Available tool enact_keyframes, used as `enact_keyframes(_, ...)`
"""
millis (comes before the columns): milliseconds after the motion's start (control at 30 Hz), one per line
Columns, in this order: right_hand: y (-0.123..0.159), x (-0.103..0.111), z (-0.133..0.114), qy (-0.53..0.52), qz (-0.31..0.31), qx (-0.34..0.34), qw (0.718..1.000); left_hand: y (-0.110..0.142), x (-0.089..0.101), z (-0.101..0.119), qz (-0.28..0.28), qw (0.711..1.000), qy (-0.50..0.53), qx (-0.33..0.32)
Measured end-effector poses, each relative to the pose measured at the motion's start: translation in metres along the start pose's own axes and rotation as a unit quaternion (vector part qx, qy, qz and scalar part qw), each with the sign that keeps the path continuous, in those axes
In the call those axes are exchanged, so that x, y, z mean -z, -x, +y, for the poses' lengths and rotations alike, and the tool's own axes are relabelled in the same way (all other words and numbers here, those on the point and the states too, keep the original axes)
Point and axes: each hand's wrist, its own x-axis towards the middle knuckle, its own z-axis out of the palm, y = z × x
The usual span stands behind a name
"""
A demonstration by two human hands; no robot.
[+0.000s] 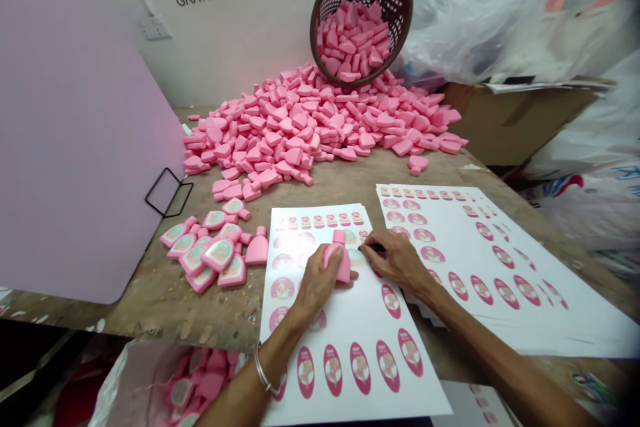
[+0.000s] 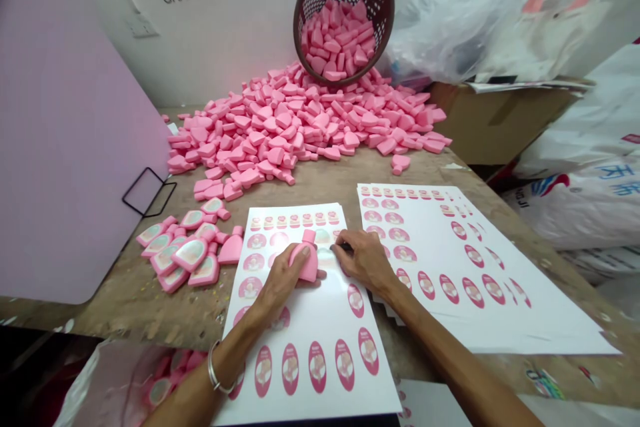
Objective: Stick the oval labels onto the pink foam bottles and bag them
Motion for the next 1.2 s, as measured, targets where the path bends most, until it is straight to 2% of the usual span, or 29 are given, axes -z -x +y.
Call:
enact_keyframes(167,0.001,-0.003,0.008,-0.014,0.013,-0.008,1.000,0.001,0.000,0.001,0.001,1.000,-0.006,0.006)
enact_keyframes(267,0.005,-0.004,0.009,0.025,0.033,-0.006,0.999,0.001,0.000,0.002,-0.005,1.000,-0.004,0.004)
enact_keyframes(400,0.006,-0.006,0.003,0.058,0.029,0.018,0.998,0.000,0.000,0.000,0.002,1.000,0.002,0.005)
enact_keyframes(467,0.004,-0.006,0.002,0.014,0.015,-0.007,1.000,-0.001,0.000,-0.001,0.005,1.000,0.001,0.003)
enact_keyframes(533,0.001,-0.005,0.002,-0.073,-0.014,-0.066,0.995,0.000,0.000,-0.001,0.007,1.000,0.001,-0.001)
enact_keyframes(633,-0.002,0.006,0.001,-0.227,-0.044,-0.160,0.960,0.001,0.000,0.000,0.010,1.000,0.007,-0.006)
enact_keyframes(700,-0.003,0.018,-0.004,-0.284,-0.012,-0.192,0.939,0.002,0.001,0.001,0.012,1.000,0.020,-0.002)
enact_keyframes(800,-0.002,0.032,-0.019,-0.282,0.048,-0.191,0.939,0.004,0.001,0.003,0.018,0.996,0.087,0.012)
enact_keyframes(933,0.004,0.036,-0.053,-0.259,0.027,-0.166,0.951,0.014,0.002,0.011,0.006,0.982,0.190,0.004)
enact_keyframes(1067,0.007,0.030,-0.082,-0.267,0.031,-0.145,0.952,0.028,0.002,0.026,-0.004,0.976,0.217,0.001)
enact_keyframes(1200,0.008,0.028,-0.095,-0.262,0.033,-0.126,0.956,0.037,0.003,0.034,-0.009,0.974,0.227,-0.004)
